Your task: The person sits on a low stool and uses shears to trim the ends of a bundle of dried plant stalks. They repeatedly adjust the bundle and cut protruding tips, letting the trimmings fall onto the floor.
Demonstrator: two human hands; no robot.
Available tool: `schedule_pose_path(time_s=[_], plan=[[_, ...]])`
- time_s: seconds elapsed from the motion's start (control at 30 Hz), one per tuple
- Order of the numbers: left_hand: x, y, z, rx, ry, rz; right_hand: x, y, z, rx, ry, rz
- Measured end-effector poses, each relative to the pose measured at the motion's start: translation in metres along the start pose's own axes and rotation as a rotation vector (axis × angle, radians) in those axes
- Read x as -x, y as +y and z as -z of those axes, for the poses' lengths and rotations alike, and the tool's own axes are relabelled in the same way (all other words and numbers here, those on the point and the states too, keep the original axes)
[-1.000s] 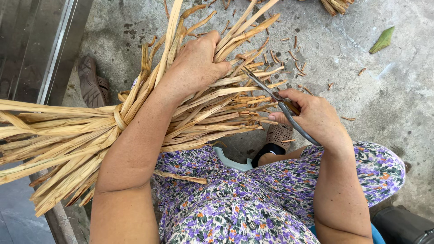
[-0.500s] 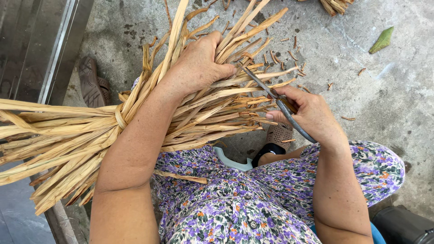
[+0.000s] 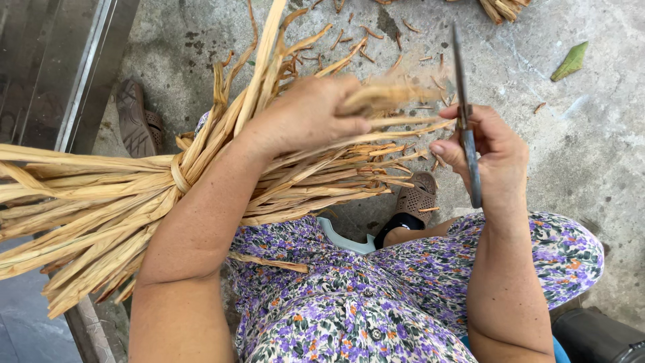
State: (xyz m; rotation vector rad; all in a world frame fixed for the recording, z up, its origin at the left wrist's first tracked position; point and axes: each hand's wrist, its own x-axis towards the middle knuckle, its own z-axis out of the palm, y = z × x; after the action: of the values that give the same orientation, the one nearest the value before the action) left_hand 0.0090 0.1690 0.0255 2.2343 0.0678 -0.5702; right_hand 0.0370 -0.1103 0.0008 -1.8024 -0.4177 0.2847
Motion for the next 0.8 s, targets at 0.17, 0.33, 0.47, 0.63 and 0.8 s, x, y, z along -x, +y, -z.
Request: schedule_pose_path(time_s=[0.17, 0.33, 0.47, 0.63, 0.8], plan=[[0.001, 0.004, -0.008, -0.253, -0.148, -0.207, 0.006, 0.001, -0.030, 0.458, -0.101, 0.021], [-0.002, -0.023, 0.010, 0.071, 0.395, -0.119, 0.010, 0.001, -0.058, 0.823, -0.372, -0.215], [-0.013, -0.042, 0.010, -0.431, 0.554, -0.080, 0.017, 0.001, -0.063, 0.862, -0.508, -0.145], [-0.029, -0.050, -0.003, -0.973, 0.262, 0.198, 0.019, 0.003, -0.064, 0.904, -0.624, -0.149], [-0.037, -0.051, -0.008, -0.857, -0.187, 0.386, 0.025, 0.009, -0.066, 0.952, -0.725, -0.167]])
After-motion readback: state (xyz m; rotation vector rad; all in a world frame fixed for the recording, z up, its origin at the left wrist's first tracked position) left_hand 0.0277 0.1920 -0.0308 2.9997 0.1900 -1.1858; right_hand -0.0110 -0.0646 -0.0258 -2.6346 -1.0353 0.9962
